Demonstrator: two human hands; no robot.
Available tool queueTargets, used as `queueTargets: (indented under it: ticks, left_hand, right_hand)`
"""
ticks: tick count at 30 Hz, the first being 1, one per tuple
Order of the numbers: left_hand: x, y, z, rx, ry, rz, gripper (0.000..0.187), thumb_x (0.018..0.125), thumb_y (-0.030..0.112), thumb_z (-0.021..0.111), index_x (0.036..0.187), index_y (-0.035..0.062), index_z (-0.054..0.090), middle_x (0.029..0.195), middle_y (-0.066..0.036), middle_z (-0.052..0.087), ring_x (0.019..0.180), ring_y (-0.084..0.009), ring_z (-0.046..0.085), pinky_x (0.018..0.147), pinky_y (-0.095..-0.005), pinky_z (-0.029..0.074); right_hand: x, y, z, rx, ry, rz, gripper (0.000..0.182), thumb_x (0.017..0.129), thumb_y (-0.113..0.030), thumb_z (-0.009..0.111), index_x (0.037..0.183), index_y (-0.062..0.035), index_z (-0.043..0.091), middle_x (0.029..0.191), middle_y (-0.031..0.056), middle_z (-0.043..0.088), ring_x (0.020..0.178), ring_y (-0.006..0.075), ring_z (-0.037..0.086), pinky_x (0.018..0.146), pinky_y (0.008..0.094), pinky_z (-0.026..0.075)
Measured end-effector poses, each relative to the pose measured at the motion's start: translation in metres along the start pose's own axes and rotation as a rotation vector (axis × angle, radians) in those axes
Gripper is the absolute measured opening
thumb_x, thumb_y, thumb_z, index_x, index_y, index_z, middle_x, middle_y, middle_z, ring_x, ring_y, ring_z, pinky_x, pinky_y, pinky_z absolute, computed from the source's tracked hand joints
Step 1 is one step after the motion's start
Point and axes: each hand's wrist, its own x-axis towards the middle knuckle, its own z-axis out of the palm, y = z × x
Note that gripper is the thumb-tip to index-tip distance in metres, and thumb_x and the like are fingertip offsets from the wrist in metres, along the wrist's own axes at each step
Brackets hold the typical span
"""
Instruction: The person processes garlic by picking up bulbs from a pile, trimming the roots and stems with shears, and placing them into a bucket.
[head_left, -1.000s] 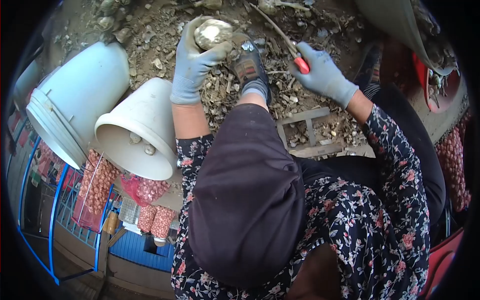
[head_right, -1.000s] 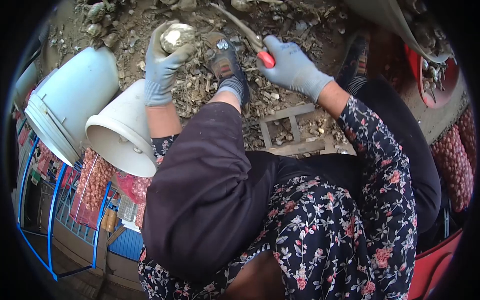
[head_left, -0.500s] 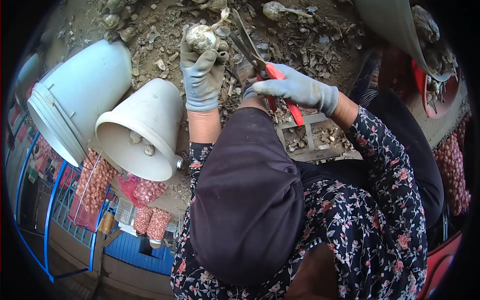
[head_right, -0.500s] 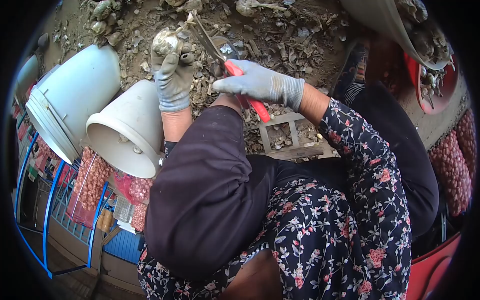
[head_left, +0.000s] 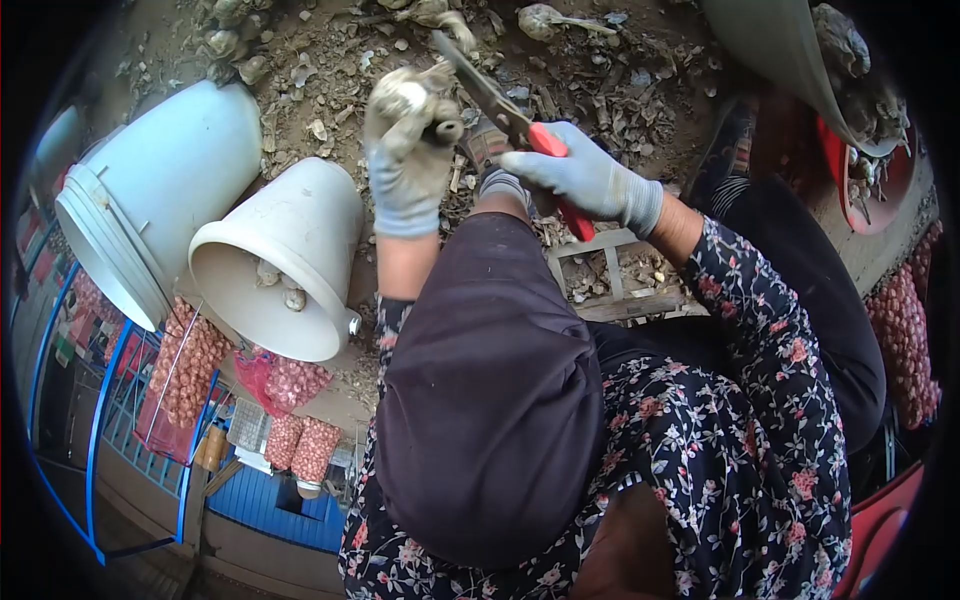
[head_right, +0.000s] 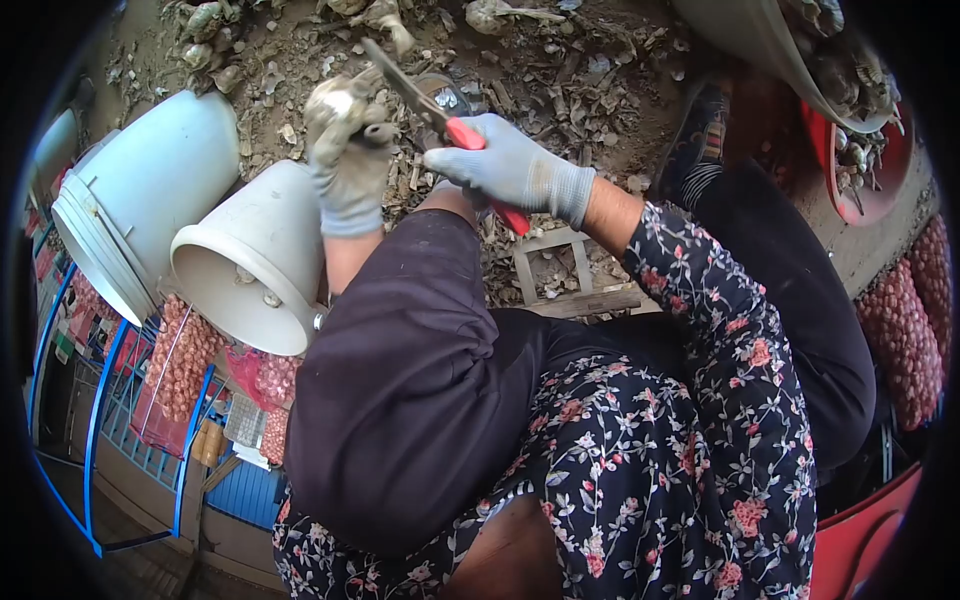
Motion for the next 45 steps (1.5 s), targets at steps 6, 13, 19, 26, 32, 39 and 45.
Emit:
queueTargets:
  ticks: [6, 13, 19, 26, 32, 39, 45]
  left_hand:
    - [-0.107, 0.128, 0.023, 1.604, 0.821, 0.722, 0.036, 0.078, 0.0, 0.06, 0.112, -0.0037, 0.05, 0.101, -0.017, 0.054, 0.08, -0.023, 0.057, 0.071, -0.0318, 0.052]
    - [-0.025, 0.071, 0.034, 1.72, 0.455, 0.376, 0.042, 0.075, 0.008, 0.065, 0.116, 0.0019, 0.055, 0.101, -0.016, 0.061, 0.102, -0.0289, 0.055, 0.089, -0.0414, 0.044]
    - [0.139, -0.011, -0.024, 2.243, -0.063, -0.005, 0.067, 0.077, 0.021, 0.07, 0.134, 0.0077, 0.037, 0.12, -0.017, 0.058, 0.102, -0.036, 0.06, 0.085, -0.0425, 0.051]
    - [0.09, -0.002, -0.033, 1.147, -0.005, 0.101, 0.052, 0.068, 0.006, 0.076, 0.114, -0.0024, 0.054, 0.1, -0.007, 0.063, 0.087, -0.015, 0.061, 0.08, -0.0275, 0.05]
    - [0.068, -0.002, -0.008, 1.375, -0.026, 0.258, 0.056, 0.064, 0.006, 0.072, 0.116, -0.0028, 0.051, 0.103, -0.011, 0.061, 0.093, -0.0169, 0.06, 0.083, -0.0285, 0.049]
    - [0.064, -0.006, -0.012, 1.698, 0.062, 0.519, 0.054, 0.065, 0.012, 0.074, 0.113, -0.0031, 0.054, 0.093, -0.013, 0.062, 0.082, -0.0193, 0.062, 0.075, -0.0301, 0.051]
    - [0.048, -0.008, -0.005, 0.663, 0.21, 0.098, 0.038, 0.08, 0.008, 0.066, 0.113, -0.0039, 0.053, 0.094, -0.01, 0.062, 0.083, -0.0168, 0.062, 0.077, -0.0287, 0.052]
  right_hand:
    - [-0.01, 0.008, -0.022, 0.096, 0.045, 0.151, 0.027, 0.088, -0.027, 0.062, 0.076, -0.0044, 0.053, 0.06, -0.0005, 0.051, 0.05, 0.0075, 0.051, 0.046, 0.024, 0.042]
    - [0.007, 0.035, -0.024, -0.072, 0.21, 0.151, 0.023, 0.087, -0.024, 0.059, 0.078, -0.0041, 0.052, 0.061, 0.0027, 0.052, 0.051, 0.0117, 0.053, 0.048, 0.0277, 0.044]
    - [0.008, 0.041, -0.031, -0.51, 0.373, 0.136, 0.03, 0.083, -0.03, 0.06, 0.088, -0.0015, 0.052, 0.078, 0.0166, 0.059, 0.076, 0.0293, 0.06, 0.07, 0.0381, 0.047]
    - [0.019, 0.019, -0.027, -0.957, 0.435, 0.139, 0.044, 0.082, -0.037, 0.059, 0.108, -0.0038, 0.047, 0.099, 0.0226, 0.062, 0.094, 0.0381, 0.061, 0.082, 0.0458, 0.048]
    - [0.021, -0.009, -0.026, -1.228, 0.394, 0.088, 0.059, 0.079, -0.051, 0.061, 0.112, -0.0038, 0.047, 0.103, 0.0201, 0.062, 0.097, 0.0329, 0.064, 0.083, 0.0458, 0.048]
    - [0.031, -0.005, -0.024, -1.128, 0.276, 0.173, 0.049, 0.082, -0.04, 0.061, 0.107, -0.001, 0.047, 0.095, 0.0235, 0.064, 0.091, 0.036, 0.064, 0.082, 0.0444, 0.049]
    - [0.017, 0.017, -0.014, -0.781, 0.329, 0.056, 0.039, 0.086, -0.037, 0.057, 0.098, -0.001, 0.049, 0.088, 0.0248, 0.064, 0.088, 0.0402, 0.063, 0.077, 0.0466, 0.05]
